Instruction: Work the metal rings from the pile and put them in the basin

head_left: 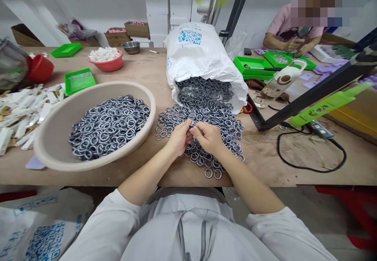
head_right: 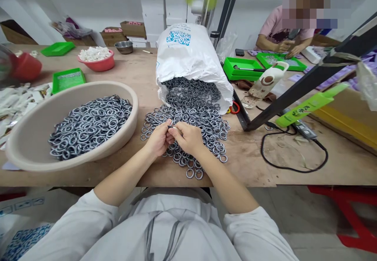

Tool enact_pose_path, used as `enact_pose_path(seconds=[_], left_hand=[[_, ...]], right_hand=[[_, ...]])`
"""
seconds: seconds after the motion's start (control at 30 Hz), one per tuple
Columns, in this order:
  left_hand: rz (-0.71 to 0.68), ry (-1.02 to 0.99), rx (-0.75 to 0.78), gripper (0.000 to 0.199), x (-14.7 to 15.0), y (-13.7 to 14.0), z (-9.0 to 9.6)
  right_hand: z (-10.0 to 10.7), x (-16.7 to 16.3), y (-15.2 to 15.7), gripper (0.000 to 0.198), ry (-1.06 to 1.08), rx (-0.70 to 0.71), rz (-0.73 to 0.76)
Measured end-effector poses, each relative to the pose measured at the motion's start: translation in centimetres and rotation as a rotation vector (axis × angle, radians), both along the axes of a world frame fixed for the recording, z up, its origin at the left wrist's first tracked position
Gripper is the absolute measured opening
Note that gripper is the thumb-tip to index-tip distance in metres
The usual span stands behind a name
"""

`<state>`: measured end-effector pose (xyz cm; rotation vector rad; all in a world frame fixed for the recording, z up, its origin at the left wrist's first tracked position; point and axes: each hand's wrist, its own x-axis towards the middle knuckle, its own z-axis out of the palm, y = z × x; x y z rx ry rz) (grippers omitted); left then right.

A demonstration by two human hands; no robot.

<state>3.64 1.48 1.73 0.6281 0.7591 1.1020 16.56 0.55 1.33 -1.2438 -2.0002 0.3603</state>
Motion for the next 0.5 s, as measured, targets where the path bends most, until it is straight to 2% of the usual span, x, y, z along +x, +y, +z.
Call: enact_pose_path(seconds=[0.1,0.2,0.27,0.33,0.5], left_hand=[[-0.052,0.023,-0.031,0.049,-0.2,0.1,0.0],[-0.154,-0.007,0.026,0.049,-0.3,-0.1,0.2],[-0.161,-0.041,0.057,0.047,-0.6,-0.1,0.5],[-0.102,-0.048,0.047,0.042,-1.1,0.3,0.6],[0.026,-0.071,0.038,0.018,-2.4,1.8,0.4]], right_hand=[[-0.4,0.6,1.5,0.042,0.043,-0.118,-0.105],[-0.1,2.5,3.9,0.048,0.012,-0.208,-0.404],[0.4,3.6,5.3,0.047,-0.118,-0.231,-0.502],[0.6,3.7,6.4,0.042,-0.261,-0.237,-0.487],[-0.3,1.1,8.1,0.027,-0.482,-0.166,-0.255]])
